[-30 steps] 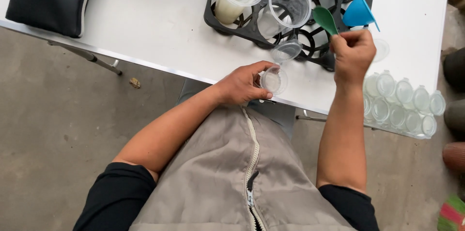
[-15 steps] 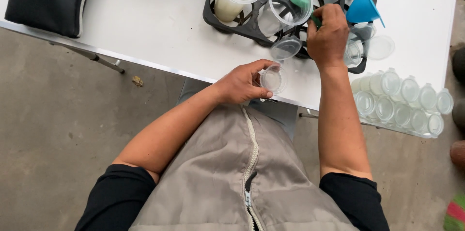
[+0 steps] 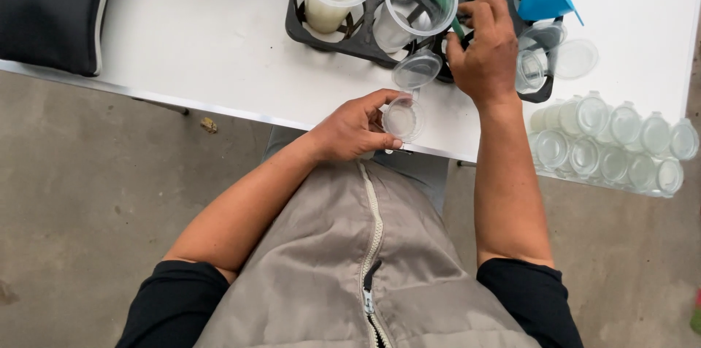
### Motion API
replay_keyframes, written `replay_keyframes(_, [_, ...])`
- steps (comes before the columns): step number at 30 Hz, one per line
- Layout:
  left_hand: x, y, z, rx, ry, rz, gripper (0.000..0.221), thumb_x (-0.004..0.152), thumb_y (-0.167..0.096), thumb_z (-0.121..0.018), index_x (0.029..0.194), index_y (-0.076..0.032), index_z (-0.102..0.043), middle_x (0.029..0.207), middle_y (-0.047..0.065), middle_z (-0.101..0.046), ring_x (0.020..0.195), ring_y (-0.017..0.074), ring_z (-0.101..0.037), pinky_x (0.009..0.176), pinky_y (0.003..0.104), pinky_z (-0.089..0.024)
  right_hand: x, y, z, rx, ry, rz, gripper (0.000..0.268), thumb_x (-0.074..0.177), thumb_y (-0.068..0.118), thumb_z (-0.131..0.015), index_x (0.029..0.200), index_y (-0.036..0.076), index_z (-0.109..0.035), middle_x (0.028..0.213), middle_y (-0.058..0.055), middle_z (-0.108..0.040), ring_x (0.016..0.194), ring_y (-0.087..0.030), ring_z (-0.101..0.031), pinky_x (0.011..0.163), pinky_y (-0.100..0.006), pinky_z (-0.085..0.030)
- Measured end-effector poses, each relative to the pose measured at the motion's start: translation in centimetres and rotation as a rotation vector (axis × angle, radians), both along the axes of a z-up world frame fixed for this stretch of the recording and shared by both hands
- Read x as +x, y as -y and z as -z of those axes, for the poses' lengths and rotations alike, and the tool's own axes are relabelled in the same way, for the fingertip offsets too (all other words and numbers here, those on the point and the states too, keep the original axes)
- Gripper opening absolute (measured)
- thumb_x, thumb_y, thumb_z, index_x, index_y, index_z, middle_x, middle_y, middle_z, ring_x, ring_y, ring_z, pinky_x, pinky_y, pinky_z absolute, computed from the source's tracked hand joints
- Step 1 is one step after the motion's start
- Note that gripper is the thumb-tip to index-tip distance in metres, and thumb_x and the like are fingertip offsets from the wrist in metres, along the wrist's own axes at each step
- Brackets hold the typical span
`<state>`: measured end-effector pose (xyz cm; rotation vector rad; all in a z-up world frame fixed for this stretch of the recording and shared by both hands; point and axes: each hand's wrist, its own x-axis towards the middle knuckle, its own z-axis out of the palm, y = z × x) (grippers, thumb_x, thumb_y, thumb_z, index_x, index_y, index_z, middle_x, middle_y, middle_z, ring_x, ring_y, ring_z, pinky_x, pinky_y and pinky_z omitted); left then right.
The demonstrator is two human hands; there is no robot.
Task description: Filling small plastic containers with growth medium using a spoon and sealing them with lids.
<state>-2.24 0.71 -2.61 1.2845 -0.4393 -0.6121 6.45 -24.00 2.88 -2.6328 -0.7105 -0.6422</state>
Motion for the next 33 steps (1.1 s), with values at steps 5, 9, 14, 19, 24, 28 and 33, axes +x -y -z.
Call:
replay_keyframes(5, [0.1, -0.1, -1.1, 0.057, -0.017, 0.0, 0.068, 0.082, -0.008, -0.081, 0.143, -0.012, -0.052, 0.106, 0.002, -0.063, 0.084, 0.0076, -0.057, 0.079, 0.02, -0.052, -2.0, -0.3, -2.0, 0.169, 0.042, -0.035, 0.027, 0.087, -0.013, -0.065, 0.113, -0.008, -0.061, 0.112, -0.022, -0.057, 0.091, -0.03, -0.058, 0.076, -0.038, -0.054])
replay_keyframes(9, [0.2, 0.1, -0.9, 0.018, -0.033, 0.01, 0.067, 0.083, -0.003, -0.079, 0.143, -0.011, -0.051, 0.112, 0.002, -0.062, 0.09, 0.0082, -0.057, 0.081, 0.021, -0.053, -4.8, -1.2, -3.0, 0.405, -0.075, -0.06, 0.01, 0.097, -0.01, -0.062, 0.105, -0.005, -0.066, 0.099, -0.017, -0.063, 0.085, -0.026, -0.059, 0.073, -0.034, -0.051])
replay_keyframes(14, [0.3, 0.9, 3.5, -0.159, -0.072, -0.01, 0.076, 0.083, 0.003, -0.083, 0.149, -0.008, -0.048, 0.132, 0.008, -0.058, 0.101, 0.0164, -0.065, 0.087, 0.032, -0.066, -6.2, -1.0, -0.2, 0.77, -0.348, -0.128, 0.019, 0.098, -0.003, -0.067, 0.117, -0.003, -0.07, 0.103, -0.015, -0.071, 0.093, -0.022, -0.07, 0.084, -0.034, -0.055])
replay_keyframes(19, [0.4, 1.1, 2.6, -0.127, -0.081, 0.005, 0.075, 0.082, 0.002, -0.083, 0.148, -0.009, -0.05, 0.13, 0.006, -0.059, 0.102, 0.0153, -0.065, 0.088, 0.029, -0.064, -7.1, -1.4, 0.0, 0.915, -0.51, -0.26, 0.042, 0.098, 0.015, -0.07, 0.135, -0.004, -0.062, 0.114, -0.016, -0.071, 0.108, -0.021, -0.066, 0.093, -0.033, -0.05])
replay_keyframes(24, [0.3, 1.3, 2.7, -0.115, -0.102, 0.014, 0.075, 0.082, 0.004, -0.082, 0.148, -0.008, -0.05, 0.129, 0.007, -0.059, 0.103, 0.0167, -0.064, 0.089, 0.03, -0.064, -7.9, -0.8, 0.7, 0.876, -0.498, -0.306, 0.043, 0.088, 0.006, -0.079, 0.127, -0.008, -0.066, 0.109, -0.019, -0.07, 0.102, -0.026, -0.065, 0.09, -0.036, -0.049])
replay_keyframes(28, [0.4, 1.3, 1.6, -0.096, -0.101, 0.013, 0.072, 0.082, 0.004, -0.082, 0.146, -0.01, -0.052, 0.128, 0.005, -0.06, 0.103, 0.0159, -0.065, 0.088, 0.03, -0.064, -8.8, -1.1, -0.6, 0.888, -0.521, -0.365, 0.037, 0.09, 0.018, -0.075, 0.119, -0.006, -0.07, 0.117, -0.022, -0.069, 0.107, -0.028, -0.062, 0.093, -0.038, -0.047])
replay_keyframes(33, [0.6, 1.7, 0.5, -0.079, -0.089, 0.019, 0.072, 0.082, 0.004, -0.082, 0.146, -0.007, -0.051, 0.123, 0.008, -0.061, 0.102, 0.0159, -0.065, 0.087, 0.028, -0.063, -10.2, -1.0, -0.3, 0.755, -0.507, -0.228, 0.008, 0.098, 0.008, -0.072, 0.095, 0.001, -0.075, 0.12, -0.02, -0.066, 0.105, -0.031, -0.068, 0.096, -0.042, -0.054])
